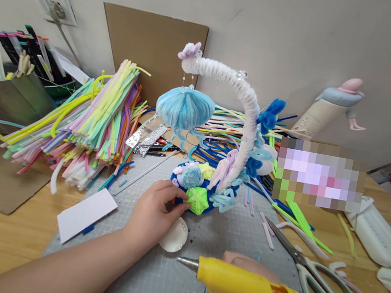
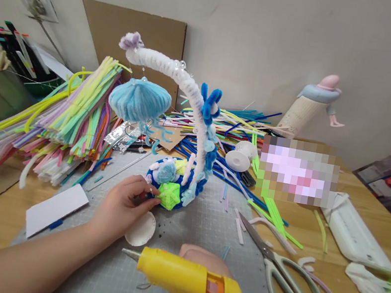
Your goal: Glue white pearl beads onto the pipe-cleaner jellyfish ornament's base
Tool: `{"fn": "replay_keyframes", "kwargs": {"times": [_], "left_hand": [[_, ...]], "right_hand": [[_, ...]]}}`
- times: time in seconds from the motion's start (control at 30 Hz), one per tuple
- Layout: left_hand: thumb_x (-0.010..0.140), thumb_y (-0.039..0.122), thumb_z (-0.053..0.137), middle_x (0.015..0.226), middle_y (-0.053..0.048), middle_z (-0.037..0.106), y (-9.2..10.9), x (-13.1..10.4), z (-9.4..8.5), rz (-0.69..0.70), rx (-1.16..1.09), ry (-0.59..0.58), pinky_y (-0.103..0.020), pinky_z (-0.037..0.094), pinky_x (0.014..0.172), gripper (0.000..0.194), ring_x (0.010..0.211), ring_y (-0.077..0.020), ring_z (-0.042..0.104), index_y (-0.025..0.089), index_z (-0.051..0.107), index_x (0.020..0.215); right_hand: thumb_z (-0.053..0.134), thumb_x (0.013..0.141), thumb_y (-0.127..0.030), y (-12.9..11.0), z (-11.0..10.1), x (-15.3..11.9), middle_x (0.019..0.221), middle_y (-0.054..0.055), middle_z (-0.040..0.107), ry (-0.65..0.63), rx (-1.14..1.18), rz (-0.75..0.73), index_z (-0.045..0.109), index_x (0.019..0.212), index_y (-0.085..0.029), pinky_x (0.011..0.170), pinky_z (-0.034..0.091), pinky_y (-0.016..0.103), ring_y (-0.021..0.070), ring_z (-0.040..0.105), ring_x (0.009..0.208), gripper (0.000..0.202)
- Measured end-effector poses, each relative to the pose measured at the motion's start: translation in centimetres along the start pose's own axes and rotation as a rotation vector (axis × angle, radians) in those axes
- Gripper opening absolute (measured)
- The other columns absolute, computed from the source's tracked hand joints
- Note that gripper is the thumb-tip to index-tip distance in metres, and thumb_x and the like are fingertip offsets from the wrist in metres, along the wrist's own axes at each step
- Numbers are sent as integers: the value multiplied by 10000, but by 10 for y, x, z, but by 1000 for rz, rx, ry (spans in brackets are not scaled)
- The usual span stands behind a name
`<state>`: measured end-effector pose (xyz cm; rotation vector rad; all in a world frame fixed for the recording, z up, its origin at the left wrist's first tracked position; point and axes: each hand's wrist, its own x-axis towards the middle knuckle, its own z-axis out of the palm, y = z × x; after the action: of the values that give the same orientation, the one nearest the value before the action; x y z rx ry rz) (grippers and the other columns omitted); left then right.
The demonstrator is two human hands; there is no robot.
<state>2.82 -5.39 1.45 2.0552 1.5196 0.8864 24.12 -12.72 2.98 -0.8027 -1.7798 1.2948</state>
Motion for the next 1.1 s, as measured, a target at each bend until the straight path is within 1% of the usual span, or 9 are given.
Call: {"fn": "replay_keyframes", "kwargs": {"times": [0.1,0.2,0.3,0.5,0.7,0.77,0.93,1.1], "left_hand": [[758,276,685,754,-1,573,2,-1,-2,2,20,-5,-290,421,665,134,749,-165,543,220,659,877],[769,251,667,772,-5,584,2,-1,-2,1,13,11,-289,425,673,78,768,-165,548,215,653,837],[786,219,640,769,-6,595,0,0,-1,3,-11,20,-283,429,672,19,773,-160,555,218,659,788],[781,190,645,739,-4,601,-3,0,0,52,-21,50,-273,433,662,48,760,-155,561,219,680,766],[786,190,642,738,-6,605,-6,-1,2,99,10,59,-279,429,673,75,779,-164,566,237,701,782],[785,206,646,723,-3,597,-6,-1,3,81,8,68,-277,426,659,68,764,-163,565,240,703,774],[781,231,649,725,-4,603,-4,-1,3,-9,-37,58,-279,430,646,66,752,-165,572,243,712,764],[781,236,643,715,-2,597,-3,1,4,-24,-48,47,-278,419,634,64,732,-161,564,236,697,747]], "right_hand": [[480,802,-627,-1,1,0,640,-15,487,-9,9,10,536,697,-251,534,340,275,168,471,584,395],[481,821,-600,-2,1,1,655,-13,487,31,13,31,540,699,-247,547,346,277,168,481,596,378],[496,804,-615,-2,0,1,647,-21,473,13,31,24,531,693,-247,530,339,270,158,466,572,386],[490,805,-616,-5,0,-1,651,-21,478,6,21,60,552,709,-254,530,344,269,160,468,571,380],[465,802,-640,-2,1,1,646,-18,495,0,-7,47,541,693,-261,538,352,284,176,480,581,402],[467,801,-641,-1,0,1,643,-16,489,21,-9,43,535,684,-257,543,355,287,178,480,583,407],[481,799,-608,-3,0,0,637,-11,467,-17,-5,33,522,681,-244,533,345,283,175,474,587,385],[487,785,-629,-3,1,0,627,-13,460,-5,4,42,529,675,-248,528,343,289,177,464,574,399]]}}
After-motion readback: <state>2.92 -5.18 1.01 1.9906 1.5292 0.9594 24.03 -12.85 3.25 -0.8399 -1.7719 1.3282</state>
